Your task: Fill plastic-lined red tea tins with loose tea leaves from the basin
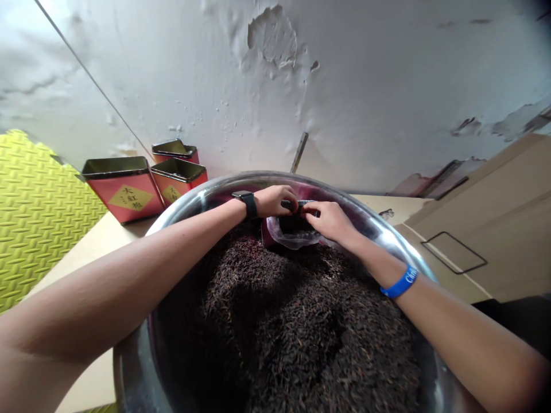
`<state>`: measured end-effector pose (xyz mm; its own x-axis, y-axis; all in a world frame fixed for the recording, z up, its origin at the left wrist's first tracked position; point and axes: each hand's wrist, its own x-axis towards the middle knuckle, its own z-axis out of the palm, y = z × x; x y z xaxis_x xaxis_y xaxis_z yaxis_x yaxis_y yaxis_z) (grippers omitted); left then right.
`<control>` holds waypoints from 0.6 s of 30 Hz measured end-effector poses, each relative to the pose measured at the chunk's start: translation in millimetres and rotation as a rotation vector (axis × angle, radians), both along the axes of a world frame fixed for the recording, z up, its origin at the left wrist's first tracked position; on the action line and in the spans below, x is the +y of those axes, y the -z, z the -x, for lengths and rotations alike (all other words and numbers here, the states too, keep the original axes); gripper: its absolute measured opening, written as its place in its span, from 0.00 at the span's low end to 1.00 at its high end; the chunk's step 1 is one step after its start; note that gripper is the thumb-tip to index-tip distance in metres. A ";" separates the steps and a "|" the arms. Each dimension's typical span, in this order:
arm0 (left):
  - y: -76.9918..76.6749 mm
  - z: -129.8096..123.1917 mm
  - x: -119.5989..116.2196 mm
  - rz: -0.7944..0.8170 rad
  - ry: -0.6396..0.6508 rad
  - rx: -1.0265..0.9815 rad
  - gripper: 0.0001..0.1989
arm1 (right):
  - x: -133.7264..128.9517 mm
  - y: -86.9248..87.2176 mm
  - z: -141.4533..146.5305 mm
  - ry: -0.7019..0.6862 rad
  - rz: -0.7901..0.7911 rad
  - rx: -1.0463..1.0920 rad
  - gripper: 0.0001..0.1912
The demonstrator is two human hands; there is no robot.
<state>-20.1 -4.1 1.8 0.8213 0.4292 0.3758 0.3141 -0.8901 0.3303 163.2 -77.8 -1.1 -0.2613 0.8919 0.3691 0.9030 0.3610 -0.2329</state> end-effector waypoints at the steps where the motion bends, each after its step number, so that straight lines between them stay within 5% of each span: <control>1: -0.1 0.2 0.3 -0.002 0.005 0.000 0.07 | 0.2 0.3 -0.1 -0.002 0.002 -0.004 0.14; 18: -1.7 -1.8 -9.1 -0.056 0.025 0.067 0.07 | 0.8 0.2 -1.5 -0.007 -0.022 -0.102 0.14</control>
<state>-18.3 -13.2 3.6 0.8556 0.3880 0.3427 0.3112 -0.9145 0.2585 164.7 -77.1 -1.3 -0.3044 0.8821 0.3596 0.9193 0.3709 -0.1316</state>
